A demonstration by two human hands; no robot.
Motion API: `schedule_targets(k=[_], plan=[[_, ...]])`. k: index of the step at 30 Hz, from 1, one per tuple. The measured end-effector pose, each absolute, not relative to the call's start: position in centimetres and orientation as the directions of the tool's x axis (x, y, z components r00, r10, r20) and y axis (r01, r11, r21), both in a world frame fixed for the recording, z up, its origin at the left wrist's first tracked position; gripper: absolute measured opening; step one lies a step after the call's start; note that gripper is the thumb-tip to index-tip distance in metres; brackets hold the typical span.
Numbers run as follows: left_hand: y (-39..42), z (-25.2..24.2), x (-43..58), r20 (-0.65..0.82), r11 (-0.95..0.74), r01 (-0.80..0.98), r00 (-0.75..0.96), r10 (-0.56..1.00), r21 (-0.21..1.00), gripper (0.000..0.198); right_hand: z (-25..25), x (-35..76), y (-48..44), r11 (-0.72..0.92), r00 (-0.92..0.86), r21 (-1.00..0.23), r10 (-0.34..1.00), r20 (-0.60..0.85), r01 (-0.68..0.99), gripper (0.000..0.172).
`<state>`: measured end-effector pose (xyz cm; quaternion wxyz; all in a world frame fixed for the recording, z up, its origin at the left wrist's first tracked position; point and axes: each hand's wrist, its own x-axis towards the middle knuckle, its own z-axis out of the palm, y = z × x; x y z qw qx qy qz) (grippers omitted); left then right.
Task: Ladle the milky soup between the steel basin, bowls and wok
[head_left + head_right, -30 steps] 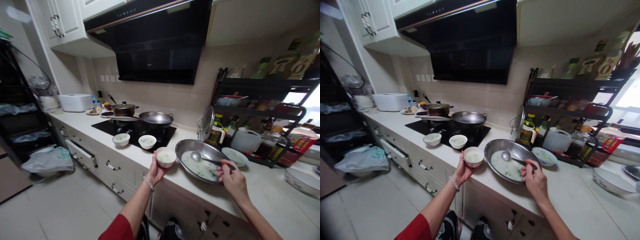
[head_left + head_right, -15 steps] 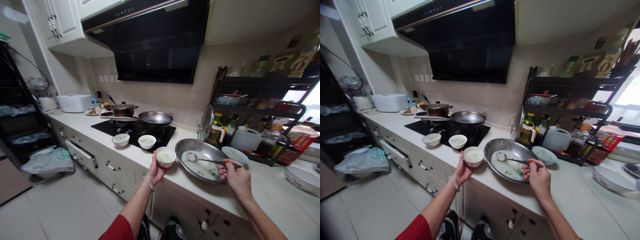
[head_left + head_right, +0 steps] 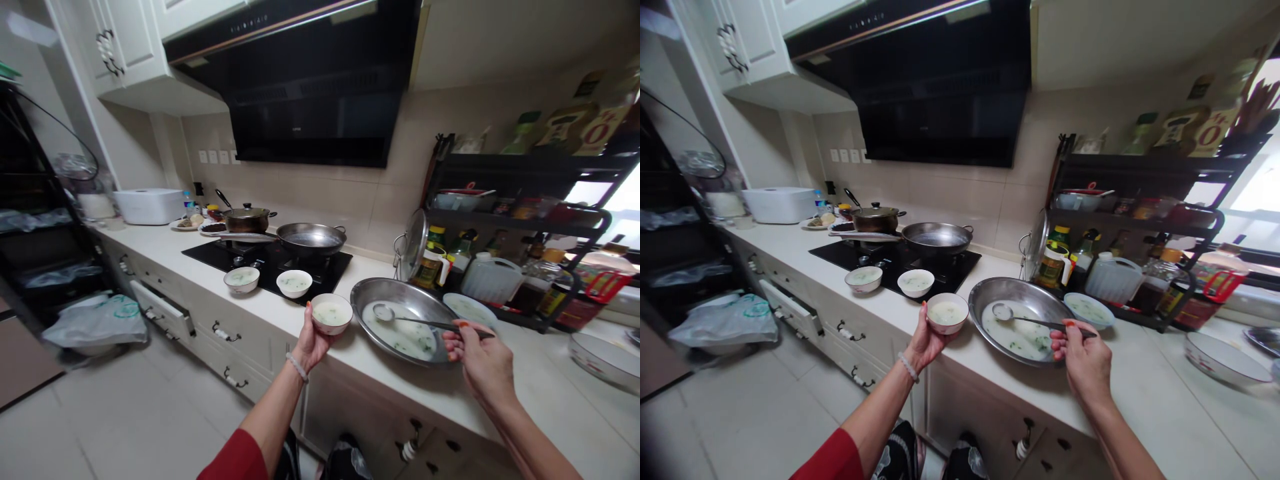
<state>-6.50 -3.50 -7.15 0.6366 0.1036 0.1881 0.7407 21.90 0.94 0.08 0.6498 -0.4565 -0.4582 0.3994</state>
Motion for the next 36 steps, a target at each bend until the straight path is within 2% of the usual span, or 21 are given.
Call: schedule_targets(k=[11,20,25,29,33,36], plan=[[-3.3,-7.5,-6.7,-0.069,-0.111,-0.903,-0.153,0.986,0.415,0.065,1.4,21.8,0.5,0.271,0.277,-0.953,0.934,0.226,-0.135,0.041],[-3.4,-7.2,-6.6,-0.095,-0.105,-0.904,-0.158,0.983,0.415,0.063,3.7,20.1,-0.4,0.301,0.216,-0.936,0.941,0.260,-0.183,0.040],[-3.2,-7.7,-6.7,-0.073,-0.102,-0.903,-0.145,0.987,0.418,0.064,4.5,17.7,-1.8,0.345,0.107,-0.919,0.938,0.329,-0.190,0.044],[-3.2,-7.7,-6.8,-0.066,-0.105,-0.898,-0.147,0.987,0.427,0.067,4.0,16.1,-3.3,0.429,-0.034,-0.897,0.900,0.435,-0.107,0.043],[-3.4,-7.4,-6.6,-0.085,-0.103,-0.903,-0.152,0.985,0.418,0.065,2.1,15.9,-4.2,0.595,-0.232,-0.804,0.782,0.579,-0.001,0.031],[-3.5,-7.2,-6.6,-0.100,-0.104,-0.907,-0.158,0.982,0.409,0.064,0.9,16.4,-4.6,0.705,-0.362,-0.709,0.664,0.654,0.013,0.024]])
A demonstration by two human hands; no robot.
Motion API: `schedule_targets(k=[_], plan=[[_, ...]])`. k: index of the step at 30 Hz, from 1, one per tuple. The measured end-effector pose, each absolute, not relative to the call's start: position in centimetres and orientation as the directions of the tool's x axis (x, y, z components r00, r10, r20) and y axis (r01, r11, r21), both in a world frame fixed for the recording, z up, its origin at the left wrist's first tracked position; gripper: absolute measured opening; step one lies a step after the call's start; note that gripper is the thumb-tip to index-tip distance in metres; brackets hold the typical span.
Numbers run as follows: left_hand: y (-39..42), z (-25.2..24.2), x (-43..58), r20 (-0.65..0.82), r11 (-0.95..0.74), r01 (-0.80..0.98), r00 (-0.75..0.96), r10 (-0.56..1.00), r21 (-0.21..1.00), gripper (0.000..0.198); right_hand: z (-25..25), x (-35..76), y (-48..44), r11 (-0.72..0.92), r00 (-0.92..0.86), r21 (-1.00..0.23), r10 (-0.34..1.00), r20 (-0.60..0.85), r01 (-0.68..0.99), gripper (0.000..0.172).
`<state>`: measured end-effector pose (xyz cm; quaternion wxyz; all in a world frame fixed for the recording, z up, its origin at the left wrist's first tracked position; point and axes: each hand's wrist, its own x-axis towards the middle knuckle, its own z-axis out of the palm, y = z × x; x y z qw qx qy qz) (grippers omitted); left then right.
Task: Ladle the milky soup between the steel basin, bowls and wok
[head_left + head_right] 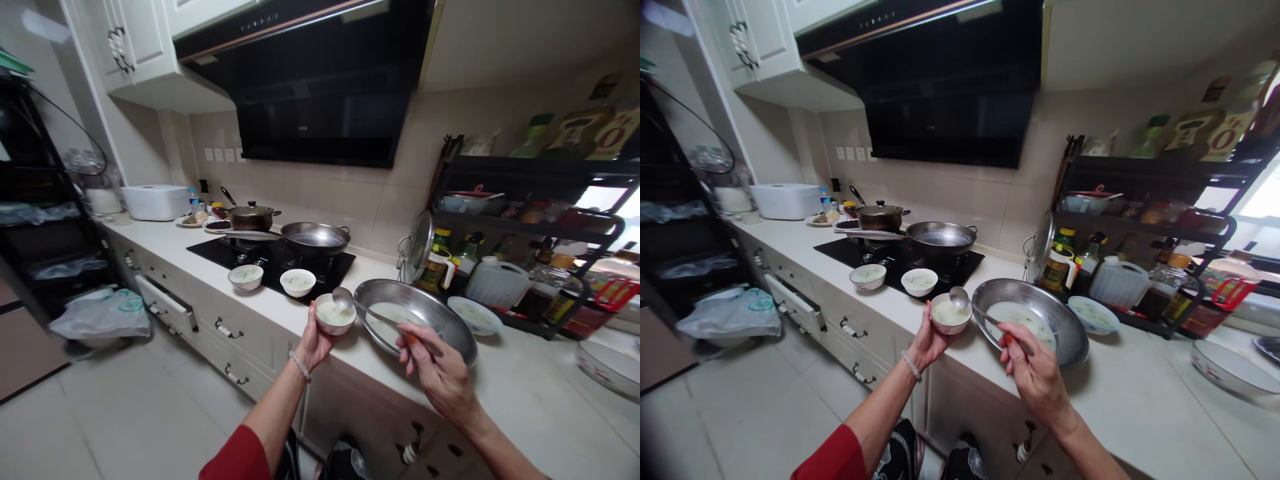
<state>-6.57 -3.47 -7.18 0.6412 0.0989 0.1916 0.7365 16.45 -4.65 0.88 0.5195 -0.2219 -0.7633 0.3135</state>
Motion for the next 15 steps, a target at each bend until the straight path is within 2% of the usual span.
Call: schedule_targets(k=[2,5,8,10,12,15], plan=[[-3.5,-7.2,-6.6,-0.100,-0.106,-0.907,-0.159,0.982,0.407,0.064,0.8,16.7,-4.9,0.723,-0.361,-0.691,0.646,0.673,0.005,0.022],[-3.4,-7.3,-6.6,-0.085,-0.110,-0.907,-0.157,0.984,0.405,0.063,1.4,17.1,-4.8,0.647,-0.195,-0.762,0.747,0.636,-0.008,0.025],[-3.4,-7.3,-6.7,-0.087,-0.110,-0.907,-0.158,0.984,0.407,0.062,2.0,17.7,-3.6,0.480,0.036,-0.872,0.877,0.479,-0.095,0.036],[-3.4,-7.3,-6.7,-0.095,-0.109,-0.905,-0.162,0.982,0.411,0.063,2.0,18.4,-2.3,0.408,0.139,-0.901,0.910,0.389,-0.147,0.044],[-3.5,-7.1,-6.6,-0.100,-0.108,-0.904,-0.163,0.982,0.413,0.063,1.7,19.1,-1.1,0.380,0.189,-0.917,0.916,0.355,-0.120,0.050],[-3.6,-7.0,-6.6,-0.103,-0.107,-0.907,-0.162,0.981,0.407,0.063,1.0,20.0,0.1,0.358,0.180,-0.933,0.917,0.356,0.023,0.055]])
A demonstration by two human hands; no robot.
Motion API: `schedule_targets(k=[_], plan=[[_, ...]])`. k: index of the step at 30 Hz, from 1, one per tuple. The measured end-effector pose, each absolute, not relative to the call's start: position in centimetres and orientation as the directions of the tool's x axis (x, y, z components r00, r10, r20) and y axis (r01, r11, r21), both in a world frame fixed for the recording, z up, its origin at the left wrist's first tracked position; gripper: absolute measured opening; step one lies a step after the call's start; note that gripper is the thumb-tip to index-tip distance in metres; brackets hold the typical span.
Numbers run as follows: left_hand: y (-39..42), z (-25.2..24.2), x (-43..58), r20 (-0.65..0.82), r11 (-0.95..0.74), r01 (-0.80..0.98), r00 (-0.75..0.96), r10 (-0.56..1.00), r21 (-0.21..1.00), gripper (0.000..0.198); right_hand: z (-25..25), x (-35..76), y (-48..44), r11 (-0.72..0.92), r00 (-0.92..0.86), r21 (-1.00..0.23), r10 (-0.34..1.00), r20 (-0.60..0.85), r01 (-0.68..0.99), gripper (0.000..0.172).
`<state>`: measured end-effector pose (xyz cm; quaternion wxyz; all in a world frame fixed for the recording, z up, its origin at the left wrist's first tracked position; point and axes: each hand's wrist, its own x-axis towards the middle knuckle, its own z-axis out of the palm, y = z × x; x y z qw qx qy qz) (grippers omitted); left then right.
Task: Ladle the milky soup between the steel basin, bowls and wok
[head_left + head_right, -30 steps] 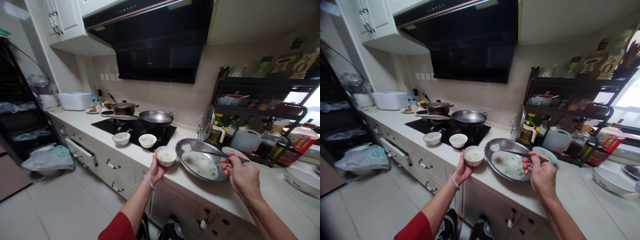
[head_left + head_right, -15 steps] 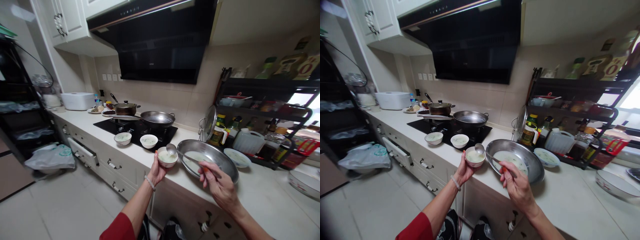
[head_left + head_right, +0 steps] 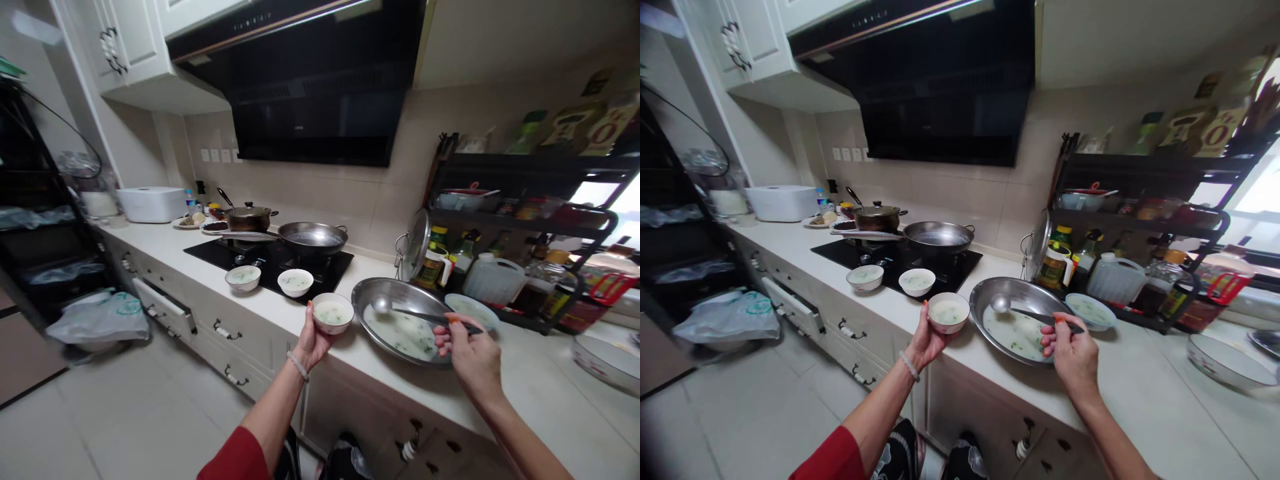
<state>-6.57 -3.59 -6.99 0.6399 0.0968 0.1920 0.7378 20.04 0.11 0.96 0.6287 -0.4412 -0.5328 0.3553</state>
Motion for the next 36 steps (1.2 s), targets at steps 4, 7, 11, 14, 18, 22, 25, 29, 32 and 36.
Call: schedule_targets(k=[4,7,11,14,18,22,25,29,32,36], plan=[[-3.6,-7.0,-6.6,-0.102,-0.110,-0.908,-0.164,0.981,0.405,0.062,-0.1,20.6,0.3,0.345,0.097,-0.917,0.925,0.368,0.199,0.055],[-3.5,-7.0,-6.6,-0.103,-0.113,-0.903,-0.170,0.980,0.414,0.062,-0.5,20.6,0.0,0.339,0.054,-0.913,0.931,0.360,0.227,0.052],[-3.6,-6.9,-6.5,-0.121,-0.114,-0.902,-0.179,0.976,0.416,0.062,-0.3,20.4,0.1,0.261,0.129,-0.963,0.955,0.268,0.072,0.050],[-3.6,-6.8,-6.6,-0.121,-0.112,-0.904,-0.176,0.977,0.412,0.061,0.0,20.6,0.4,0.192,0.219,-0.979,0.960,0.173,-0.070,0.049],[-3.6,-6.9,-6.6,-0.114,-0.108,-0.909,-0.167,0.979,0.403,0.062,0.3,21.1,0.5,0.177,0.251,-0.970,0.959,0.132,-0.167,0.047],[-3.6,-7.0,-6.5,-0.112,-0.114,-0.910,-0.172,0.979,0.399,0.061,0.8,21.3,0.1,0.173,0.245,-0.964,0.962,0.122,-0.200,0.045],[-3.6,-6.9,-6.5,-0.117,-0.116,-0.911,-0.175,0.978,0.395,0.062,1.2,21.2,-0.1,0.165,0.246,-0.964,0.963,0.111,-0.209,0.042],[-3.6,-7.0,-6.6,-0.110,-0.112,-0.912,-0.168,0.980,0.395,0.062,1.7,21.1,-0.4,0.157,0.245,-0.966,0.964,0.105,-0.207,0.037],[-3.6,-7.0,-6.6,-0.096,-0.111,-0.914,-0.160,0.982,0.391,0.062,1.9,21.1,-0.4,0.156,0.254,-0.967,0.962,0.102,-0.201,0.034],[-3.6,-7.0,-6.5,-0.099,-0.108,-0.915,-0.158,0.982,0.389,0.062,2.0,21.1,-0.4,0.154,0.260,-0.968,0.960,0.099,-0.198,0.033]])
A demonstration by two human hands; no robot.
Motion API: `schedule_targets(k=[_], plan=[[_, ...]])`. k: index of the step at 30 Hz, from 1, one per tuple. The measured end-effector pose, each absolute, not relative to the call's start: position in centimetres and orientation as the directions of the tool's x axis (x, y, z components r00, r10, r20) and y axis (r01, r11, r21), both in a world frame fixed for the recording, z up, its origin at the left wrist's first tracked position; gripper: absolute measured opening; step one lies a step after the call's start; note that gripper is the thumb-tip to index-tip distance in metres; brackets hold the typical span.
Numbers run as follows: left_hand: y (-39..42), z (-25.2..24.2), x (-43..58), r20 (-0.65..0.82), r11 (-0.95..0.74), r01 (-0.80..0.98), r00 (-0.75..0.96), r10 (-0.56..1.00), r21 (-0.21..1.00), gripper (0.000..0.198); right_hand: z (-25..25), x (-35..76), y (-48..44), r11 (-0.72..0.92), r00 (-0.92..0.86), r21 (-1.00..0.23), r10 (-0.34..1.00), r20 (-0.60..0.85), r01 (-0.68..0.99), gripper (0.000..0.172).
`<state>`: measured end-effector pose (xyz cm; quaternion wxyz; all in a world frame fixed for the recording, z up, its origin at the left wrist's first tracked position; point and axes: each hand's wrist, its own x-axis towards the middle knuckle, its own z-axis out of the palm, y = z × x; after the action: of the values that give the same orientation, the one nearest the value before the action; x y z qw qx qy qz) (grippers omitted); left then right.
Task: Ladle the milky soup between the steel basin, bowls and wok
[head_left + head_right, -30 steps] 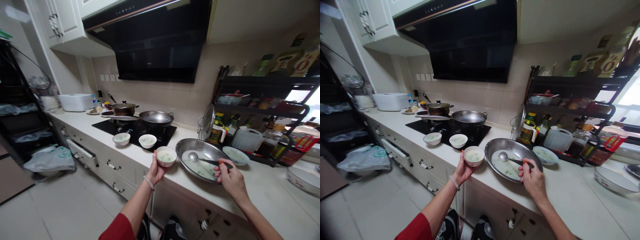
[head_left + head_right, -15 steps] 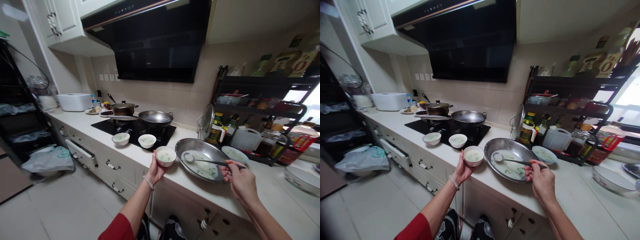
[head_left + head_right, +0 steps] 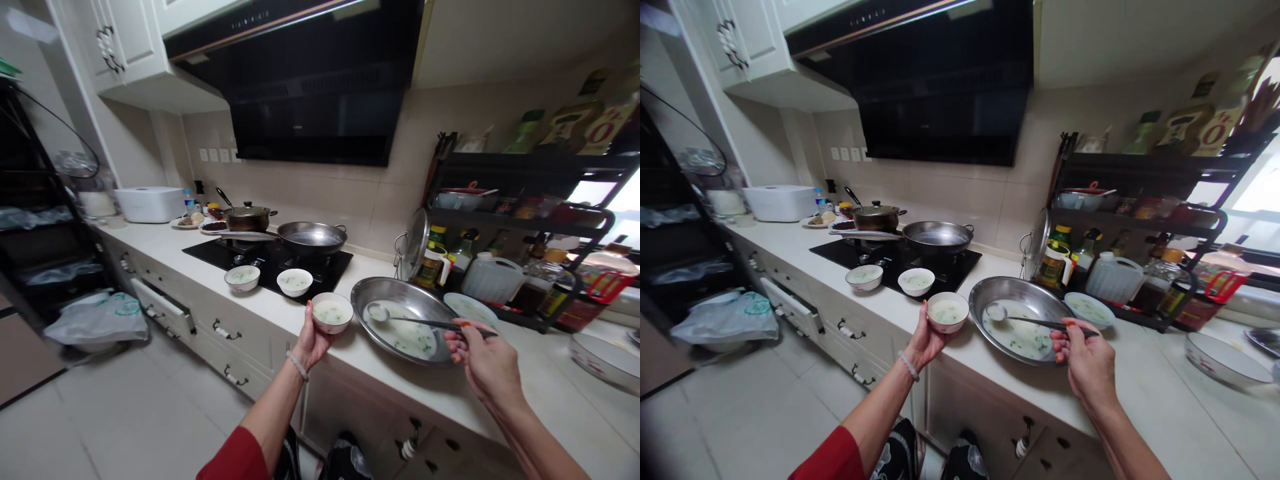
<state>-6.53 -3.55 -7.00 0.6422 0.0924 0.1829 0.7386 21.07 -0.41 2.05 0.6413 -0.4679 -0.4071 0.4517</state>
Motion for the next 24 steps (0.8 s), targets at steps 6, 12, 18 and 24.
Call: schedule_targets(k=[6,12,18,24], plan=[[-3.4,-7.3,-6.6,-0.091,-0.109,-0.915,-0.156,0.984,0.389,0.062,2.3,21.2,-0.5,0.191,0.253,-0.959,0.958,0.135,-0.211,0.038],[-3.2,-7.5,-6.7,-0.094,-0.105,-0.906,-0.156,0.983,0.409,0.062,3.8,20.0,-1.4,0.233,0.194,-0.945,0.963,0.190,-0.230,0.043],[-3.2,-7.7,-6.7,-0.064,-0.119,-0.909,-0.157,0.986,0.400,0.065,4.4,17.7,-2.9,0.293,0.074,-0.934,0.956,0.283,-0.207,0.047],[-3.3,-7.6,-6.8,-0.082,-0.088,-0.905,-0.134,0.988,0.415,0.067,2.9,16.5,-4.7,0.517,-0.140,-0.856,0.846,0.515,-0.025,0.036]])
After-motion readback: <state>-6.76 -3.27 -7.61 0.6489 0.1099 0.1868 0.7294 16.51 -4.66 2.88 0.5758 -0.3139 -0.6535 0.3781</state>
